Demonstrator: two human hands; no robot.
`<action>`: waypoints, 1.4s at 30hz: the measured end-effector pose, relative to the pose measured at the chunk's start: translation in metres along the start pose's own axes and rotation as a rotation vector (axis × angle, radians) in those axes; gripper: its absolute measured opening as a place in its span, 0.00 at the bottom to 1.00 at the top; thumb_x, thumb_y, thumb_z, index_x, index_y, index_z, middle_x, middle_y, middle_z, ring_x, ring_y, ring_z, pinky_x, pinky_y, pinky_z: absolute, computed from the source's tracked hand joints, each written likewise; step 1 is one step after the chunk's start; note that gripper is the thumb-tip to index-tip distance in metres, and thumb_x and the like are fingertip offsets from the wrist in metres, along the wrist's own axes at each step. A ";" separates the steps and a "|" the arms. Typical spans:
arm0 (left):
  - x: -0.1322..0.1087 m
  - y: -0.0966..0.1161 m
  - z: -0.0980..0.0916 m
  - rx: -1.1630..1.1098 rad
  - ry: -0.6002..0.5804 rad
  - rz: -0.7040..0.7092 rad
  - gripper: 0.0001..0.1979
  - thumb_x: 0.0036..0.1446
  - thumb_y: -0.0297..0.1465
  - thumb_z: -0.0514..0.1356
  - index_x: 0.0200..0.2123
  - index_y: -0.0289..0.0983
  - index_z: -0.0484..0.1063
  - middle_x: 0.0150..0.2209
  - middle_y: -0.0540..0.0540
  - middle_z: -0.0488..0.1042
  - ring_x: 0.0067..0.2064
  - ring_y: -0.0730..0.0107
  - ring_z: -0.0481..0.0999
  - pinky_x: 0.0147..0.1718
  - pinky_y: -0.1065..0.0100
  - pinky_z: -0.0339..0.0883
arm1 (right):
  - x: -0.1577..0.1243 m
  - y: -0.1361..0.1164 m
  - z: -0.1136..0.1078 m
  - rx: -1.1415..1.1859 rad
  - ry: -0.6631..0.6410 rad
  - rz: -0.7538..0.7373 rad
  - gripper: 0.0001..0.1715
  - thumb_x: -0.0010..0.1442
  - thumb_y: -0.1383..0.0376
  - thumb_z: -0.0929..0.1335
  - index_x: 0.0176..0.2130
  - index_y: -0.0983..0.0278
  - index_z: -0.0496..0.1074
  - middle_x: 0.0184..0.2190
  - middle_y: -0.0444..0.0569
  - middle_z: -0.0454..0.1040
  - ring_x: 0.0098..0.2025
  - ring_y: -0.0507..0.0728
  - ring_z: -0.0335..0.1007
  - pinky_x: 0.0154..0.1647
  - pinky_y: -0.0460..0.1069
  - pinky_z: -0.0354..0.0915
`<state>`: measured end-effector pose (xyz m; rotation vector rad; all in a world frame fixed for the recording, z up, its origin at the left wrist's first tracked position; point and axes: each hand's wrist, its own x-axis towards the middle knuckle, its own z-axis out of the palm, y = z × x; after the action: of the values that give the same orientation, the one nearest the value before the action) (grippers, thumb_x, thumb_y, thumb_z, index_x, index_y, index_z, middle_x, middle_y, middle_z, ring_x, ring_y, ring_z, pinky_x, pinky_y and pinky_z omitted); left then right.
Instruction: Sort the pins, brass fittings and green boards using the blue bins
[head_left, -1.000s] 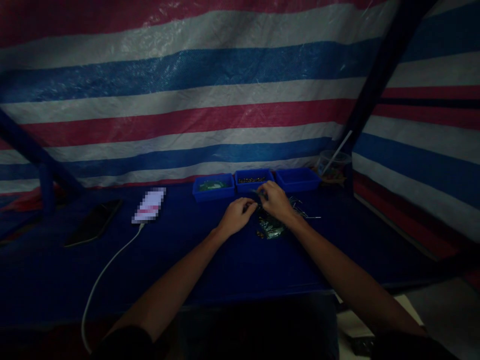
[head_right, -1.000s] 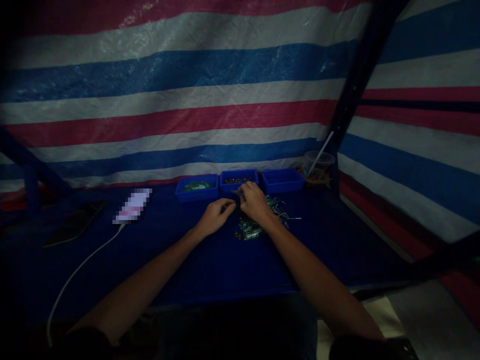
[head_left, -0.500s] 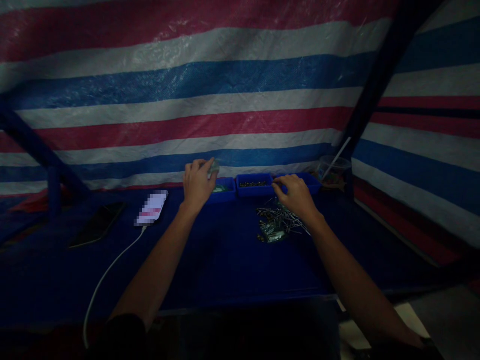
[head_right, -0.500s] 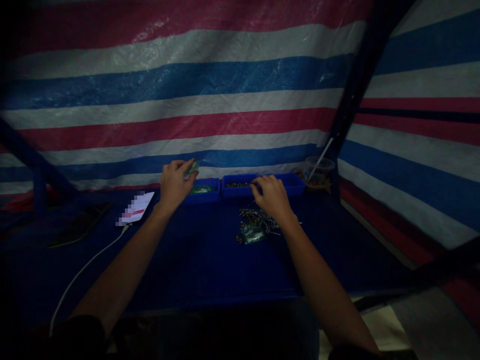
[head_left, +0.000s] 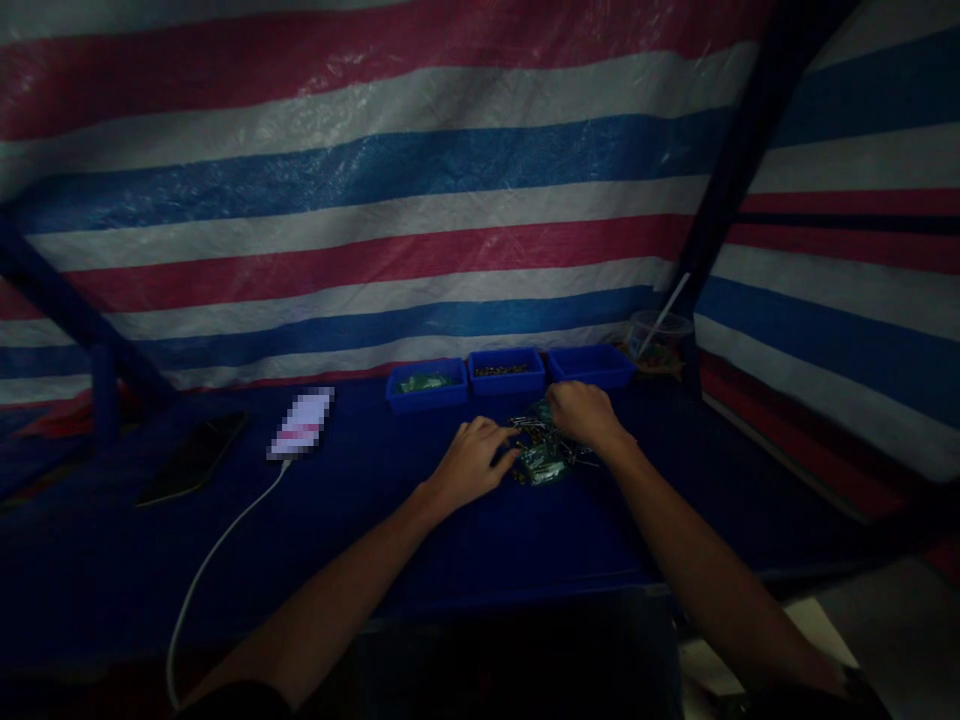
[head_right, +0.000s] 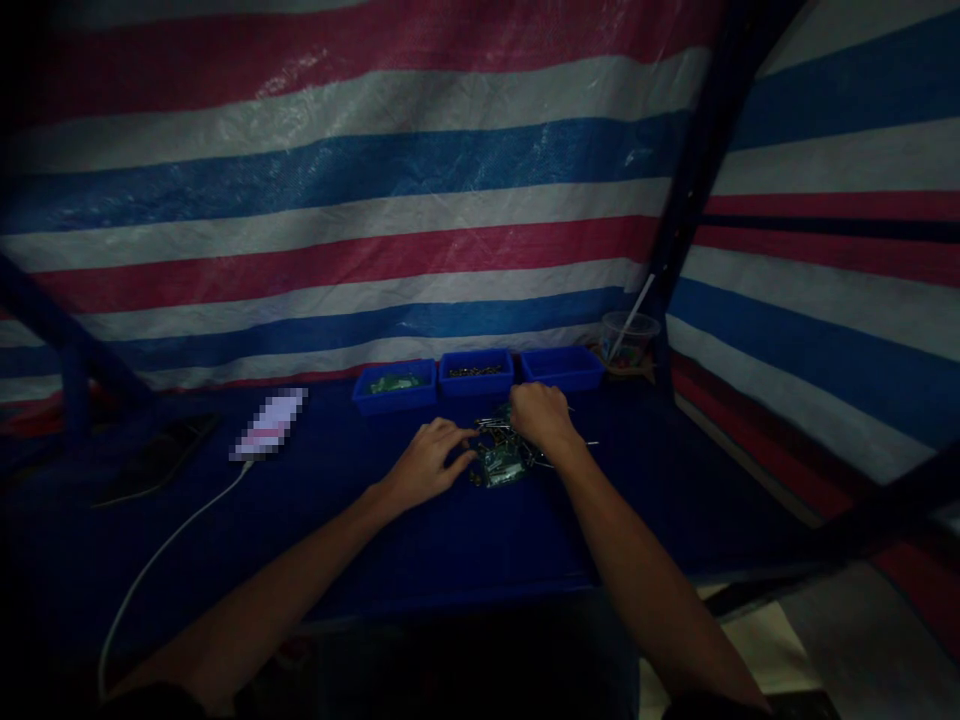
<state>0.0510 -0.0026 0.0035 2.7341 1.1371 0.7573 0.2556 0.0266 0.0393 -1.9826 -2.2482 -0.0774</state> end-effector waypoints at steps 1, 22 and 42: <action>0.000 -0.005 -0.001 -0.028 -0.002 -0.008 0.15 0.62 0.35 0.54 0.49 0.38 0.70 0.38 0.45 0.76 0.46 0.60 0.69 0.45 0.59 0.62 | 0.000 -0.001 -0.001 0.011 0.045 0.022 0.17 0.62 0.66 0.59 0.44 0.64 0.73 0.43 0.57 0.75 0.46 0.61 0.71 0.44 0.52 0.62; 0.003 -0.021 -0.003 -0.828 0.242 -0.467 0.22 0.62 0.44 0.48 0.38 0.35 0.76 0.35 0.45 0.77 0.35 0.67 0.73 0.28 0.70 0.62 | -0.009 -0.041 0.019 0.548 0.586 -0.504 0.13 0.52 0.77 0.61 0.33 0.63 0.69 0.35 0.50 0.68 0.42 0.58 0.64 0.44 0.53 0.62; -0.001 -0.052 -0.026 0.360 0.299 -0.317 0.20 0.57 0.32 0.57 0.53 0.39 0.67 0.62 0.36 0.59 0.63 0.44 0.52 0.53 0.42 0.53 | -0.019 0.011 0.002 0.292 -0.348 -0.279 0.28 0.49 0.60 0.71 0.50 0.59 0.69 0.39 0.49 0.71 0.40 0.57 0.68 0.38 0.50 0.64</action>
<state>0.0042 0.0317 0.0123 2.6531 1.8825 1.0222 0.2684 0.0100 0.0344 -1.6229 -2.5512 0.5744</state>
